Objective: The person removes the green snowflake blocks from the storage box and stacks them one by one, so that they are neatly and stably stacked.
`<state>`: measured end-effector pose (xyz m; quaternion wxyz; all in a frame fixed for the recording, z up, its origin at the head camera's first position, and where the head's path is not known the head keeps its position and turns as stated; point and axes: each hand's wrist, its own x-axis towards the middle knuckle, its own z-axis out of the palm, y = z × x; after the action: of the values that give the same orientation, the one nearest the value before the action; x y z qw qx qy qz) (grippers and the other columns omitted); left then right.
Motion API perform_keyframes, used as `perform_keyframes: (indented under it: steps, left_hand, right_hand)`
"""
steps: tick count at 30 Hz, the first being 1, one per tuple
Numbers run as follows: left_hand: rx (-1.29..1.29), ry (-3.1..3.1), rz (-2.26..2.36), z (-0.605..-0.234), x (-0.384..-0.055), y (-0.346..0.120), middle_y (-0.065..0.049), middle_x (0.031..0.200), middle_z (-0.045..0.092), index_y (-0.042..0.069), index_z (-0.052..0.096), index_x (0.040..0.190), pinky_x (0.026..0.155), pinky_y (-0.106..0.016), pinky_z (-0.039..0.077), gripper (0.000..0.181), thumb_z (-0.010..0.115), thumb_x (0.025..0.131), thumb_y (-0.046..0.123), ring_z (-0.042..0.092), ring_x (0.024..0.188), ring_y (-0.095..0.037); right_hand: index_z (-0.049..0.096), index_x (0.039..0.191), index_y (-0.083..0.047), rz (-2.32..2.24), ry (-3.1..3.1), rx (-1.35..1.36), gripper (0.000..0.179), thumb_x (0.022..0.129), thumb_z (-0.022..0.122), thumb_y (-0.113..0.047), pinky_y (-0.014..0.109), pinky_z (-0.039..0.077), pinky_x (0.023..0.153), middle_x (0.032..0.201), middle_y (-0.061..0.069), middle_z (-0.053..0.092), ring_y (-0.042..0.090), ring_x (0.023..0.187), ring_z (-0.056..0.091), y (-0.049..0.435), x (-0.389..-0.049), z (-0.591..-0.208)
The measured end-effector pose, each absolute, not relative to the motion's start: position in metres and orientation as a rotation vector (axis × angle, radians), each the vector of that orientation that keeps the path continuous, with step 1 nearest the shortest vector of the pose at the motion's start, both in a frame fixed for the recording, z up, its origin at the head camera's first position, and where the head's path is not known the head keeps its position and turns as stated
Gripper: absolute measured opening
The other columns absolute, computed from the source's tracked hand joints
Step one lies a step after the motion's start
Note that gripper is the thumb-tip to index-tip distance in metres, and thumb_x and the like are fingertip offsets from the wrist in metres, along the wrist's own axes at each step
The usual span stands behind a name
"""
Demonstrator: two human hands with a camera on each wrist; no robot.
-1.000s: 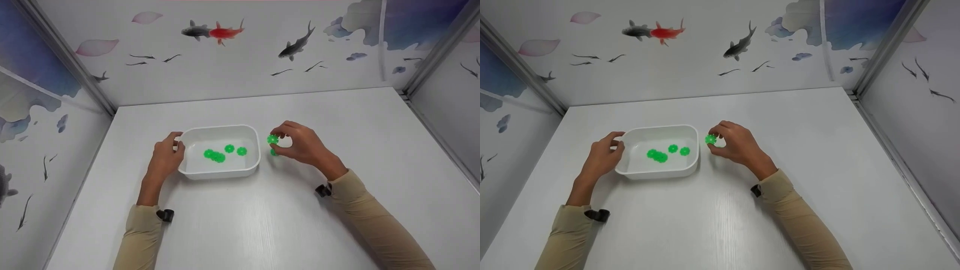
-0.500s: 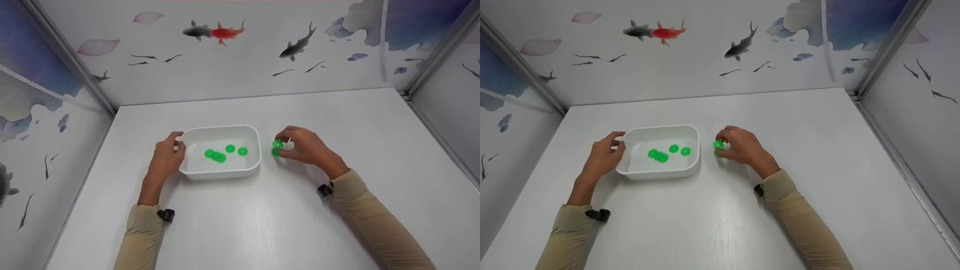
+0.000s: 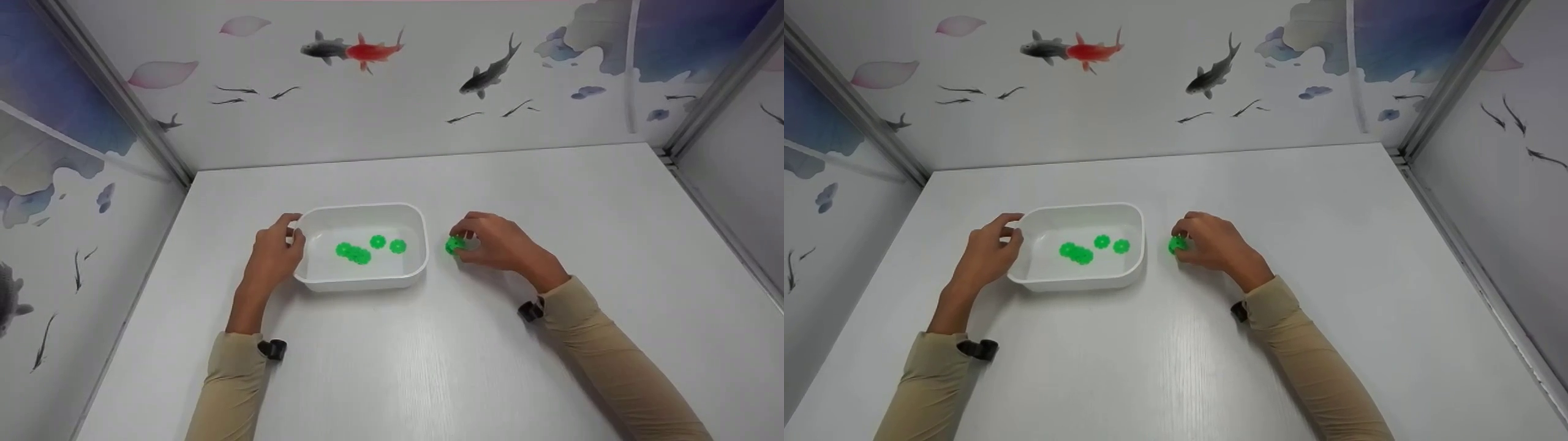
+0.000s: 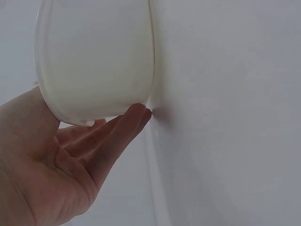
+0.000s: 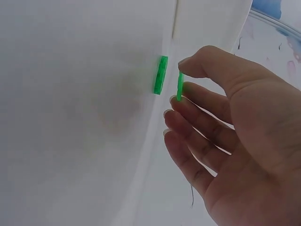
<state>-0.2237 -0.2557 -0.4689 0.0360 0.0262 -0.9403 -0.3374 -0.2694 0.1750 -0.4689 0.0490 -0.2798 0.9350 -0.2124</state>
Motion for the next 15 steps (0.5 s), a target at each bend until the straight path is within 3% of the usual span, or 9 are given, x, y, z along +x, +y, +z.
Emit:
perform_keyframes:
  steps: [15]
  left_hand:
    - [0.083, -2.899, -1.04, -0.4693, -0.2239, -0.2557, -0.024, 0.14, 0.07, 0.01, 0.051, 0.159, 0.089, -0.048, 0.065, 0.048, 0.048, 0.113, 0.023, 0.077, 0.113, -0.035]
  right_hand:
    - [0.081, 0.126, -0.013, -0.617, 2.848, -0.87, 0.033, 0.093, 0.081, -0.019, 0.047, 0.061, 0.093, 0.12, 0.005, 0.076, 0.024, 0.105, 0.07, 0.172, -0.2673, -0.4702]
